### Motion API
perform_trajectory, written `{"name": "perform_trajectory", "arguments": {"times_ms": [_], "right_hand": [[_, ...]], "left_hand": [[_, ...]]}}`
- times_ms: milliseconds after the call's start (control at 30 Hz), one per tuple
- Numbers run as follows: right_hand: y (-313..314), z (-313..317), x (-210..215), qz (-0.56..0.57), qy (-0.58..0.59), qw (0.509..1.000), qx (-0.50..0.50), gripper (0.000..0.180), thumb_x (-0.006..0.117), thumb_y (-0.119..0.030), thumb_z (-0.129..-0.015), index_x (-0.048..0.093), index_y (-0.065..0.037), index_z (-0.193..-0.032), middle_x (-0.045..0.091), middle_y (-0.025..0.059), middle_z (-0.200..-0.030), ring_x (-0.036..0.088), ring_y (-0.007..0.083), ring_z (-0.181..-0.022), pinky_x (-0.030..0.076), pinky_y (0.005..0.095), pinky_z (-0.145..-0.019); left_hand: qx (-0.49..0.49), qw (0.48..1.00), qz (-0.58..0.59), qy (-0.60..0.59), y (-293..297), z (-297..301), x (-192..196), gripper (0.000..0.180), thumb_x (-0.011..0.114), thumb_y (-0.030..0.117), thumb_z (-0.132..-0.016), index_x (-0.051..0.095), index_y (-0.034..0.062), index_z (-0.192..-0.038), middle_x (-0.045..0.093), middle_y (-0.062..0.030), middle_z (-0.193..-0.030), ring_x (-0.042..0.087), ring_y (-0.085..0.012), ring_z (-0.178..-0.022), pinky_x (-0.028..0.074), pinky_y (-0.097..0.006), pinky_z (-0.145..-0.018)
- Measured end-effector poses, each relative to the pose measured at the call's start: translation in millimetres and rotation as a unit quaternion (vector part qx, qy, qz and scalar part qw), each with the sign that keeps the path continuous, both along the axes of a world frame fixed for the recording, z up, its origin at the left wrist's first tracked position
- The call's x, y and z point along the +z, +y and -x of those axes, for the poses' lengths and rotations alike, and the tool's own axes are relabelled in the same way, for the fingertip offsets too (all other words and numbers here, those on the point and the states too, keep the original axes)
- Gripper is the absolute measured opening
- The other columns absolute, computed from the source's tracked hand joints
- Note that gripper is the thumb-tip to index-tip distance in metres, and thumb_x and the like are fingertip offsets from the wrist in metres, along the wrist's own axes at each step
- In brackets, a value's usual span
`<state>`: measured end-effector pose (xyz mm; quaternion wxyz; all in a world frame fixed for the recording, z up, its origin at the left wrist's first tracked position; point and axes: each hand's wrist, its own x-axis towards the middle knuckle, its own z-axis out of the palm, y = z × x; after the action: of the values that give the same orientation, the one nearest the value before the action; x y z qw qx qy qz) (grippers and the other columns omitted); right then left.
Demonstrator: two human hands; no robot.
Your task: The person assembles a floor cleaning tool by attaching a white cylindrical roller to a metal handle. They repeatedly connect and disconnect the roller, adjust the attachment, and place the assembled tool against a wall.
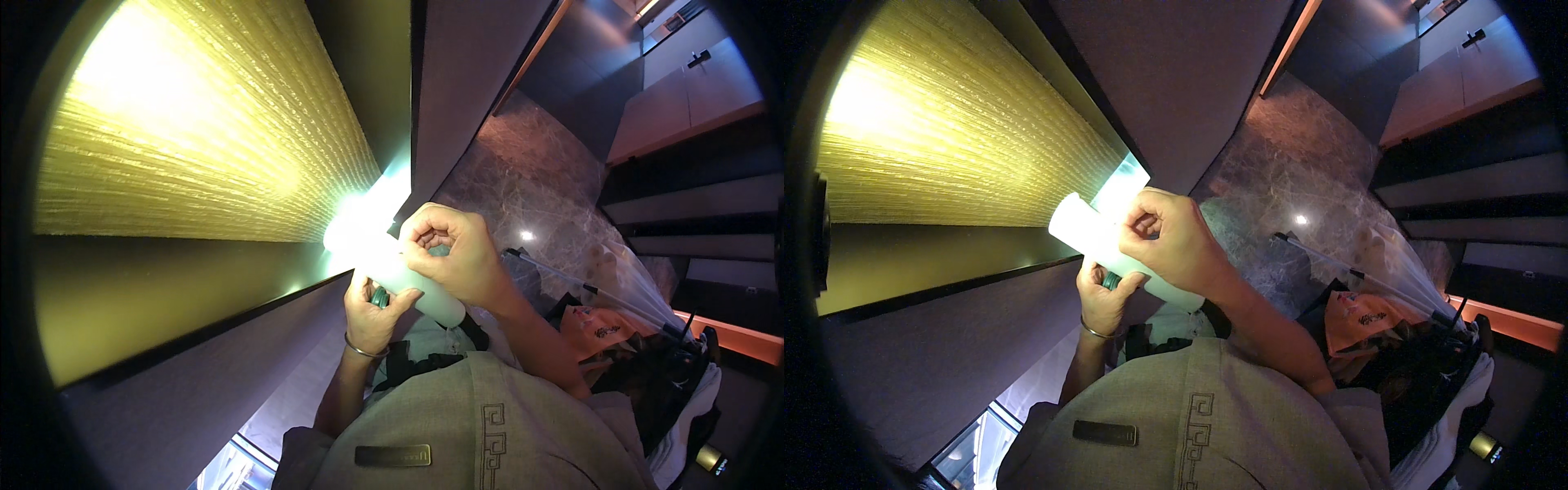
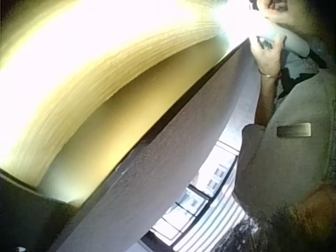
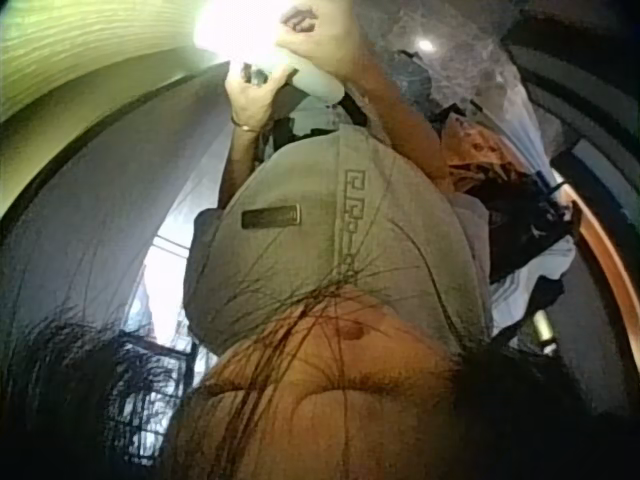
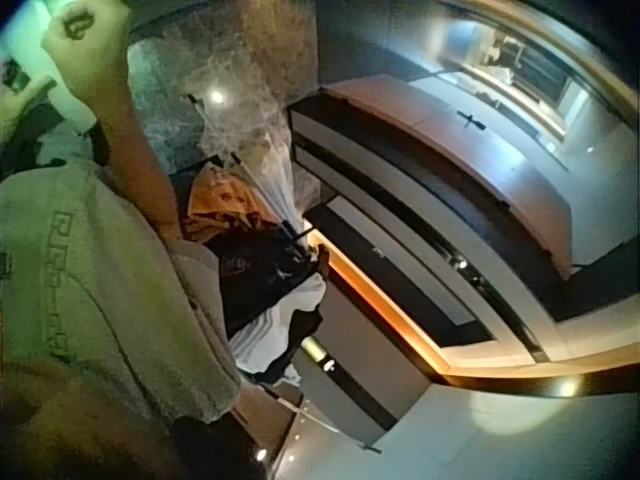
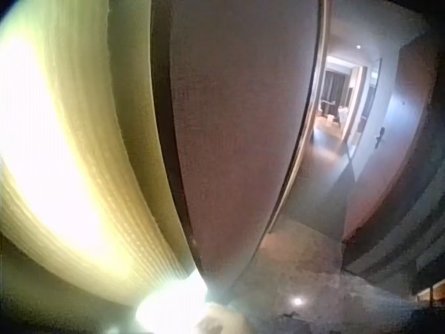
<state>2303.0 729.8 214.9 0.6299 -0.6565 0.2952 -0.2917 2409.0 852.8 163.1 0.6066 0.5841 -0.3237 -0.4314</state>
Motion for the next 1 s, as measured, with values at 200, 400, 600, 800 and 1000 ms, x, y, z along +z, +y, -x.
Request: {"name": "perform_trajectory", "arguments": {"times_ms": [200, 400, 600, 800, 1000], "right_hand": [[-13, 6, -5, -0.229, -0.032, 0.972, 0.042, 0.006, 0.063, -0.002, -0.080, 0.059, 0.001, -0.083, 0.060, 0.0025, -0.082, 0.055, 0.0046, -0.072, 0.046, 0.0186, -0.062], [0, -2, -3, 0.001, 0.031, 1.000, 0.004, 0.009, 0.065, -0.004, -0.081, 0.058, 0.000, -0.085, 0.058, 0.0010, -0.083, 0.055, 0.0038, -0.072, 0.043, 0.0168, -0.057], [1, -2, -5, -0.040, 0.019, 0.999, 0.016, 0.009, 0.066, -0.002, -0.080, 0.058, 0.000, -0.080, 0.058, 0.0014, -0.073, 0.055, 0.0040, -0.064, 0.045, 0.0171, -0.055], [-11, 6, 2, -0.127, 0.003, 0.991, 0.036, 0.011, 0.063, -0.005, -0.083, 0.054, 0.001, -0.080, 0.060, 0.0060, -0.069, 0.056, 0.0064, -0.059, 0.046, 0.0196, -0.051], [-24, 18, 5, -0.105, -0.013, 0.994, 0.025, 0.006, 0.061, 0.000, -0.084, 0.055, 0.001, -0.082, 0.059, 0.0051, -0.074, 0.055, 0.0064, -0.062, 0.046, 0.0187, -0.054]], "left_hand": [[-0.074, 0.978, 0.023, 0.191, -3, -4, 10, 0.048, 0.063, -0.004, -0.077, 0.042, -0.0034, -0.121, 0.057, -0.0103, -0.104, 0.055, -0.0149, -0.098, 0.045, -0.031, -0.087], [-0.062, 0.988, -0.038, 0.135, -4, -5, 5, 0.048, 0.065, -0.003, -0.074, 0.045, -0.0034, -0.118, 0.057, -0.0093, -0.103, 0.056, -0.0143, -0.095, 0.046, -0.030, -0.084], [-0.085, 0.996, -0.034, 0.024, -12, -8, 1, 0.043, 0.071, 0.003, -0.071, 0.052, -0.0021, -0.109, 0.059, -0.0069, -0.096, 0.057, -0.0133, -0.089, 0.047, -0.027, -0.077], [-0.141, 0.971, -0.017, 0.192, -20, -9, 24, 0.048, 0.072, 0.015, -0.073, 0.051, -0.0023, -0.113, 0.061, -0.0088, -0.096, 0.057, -0.0115, -0.078, 0.047, -0.024, -0.071], [-0.170, 0.950, 0.014, 0.261, -15, -17, -3, 0.059, 0.070, 0.029, -0.076, 0.048, -0.0052, -0.118, 0.062, -0.0145, -0.102, 0.046, -0.0029, -0.057, 0.037, -0.016, -0.048]]}}
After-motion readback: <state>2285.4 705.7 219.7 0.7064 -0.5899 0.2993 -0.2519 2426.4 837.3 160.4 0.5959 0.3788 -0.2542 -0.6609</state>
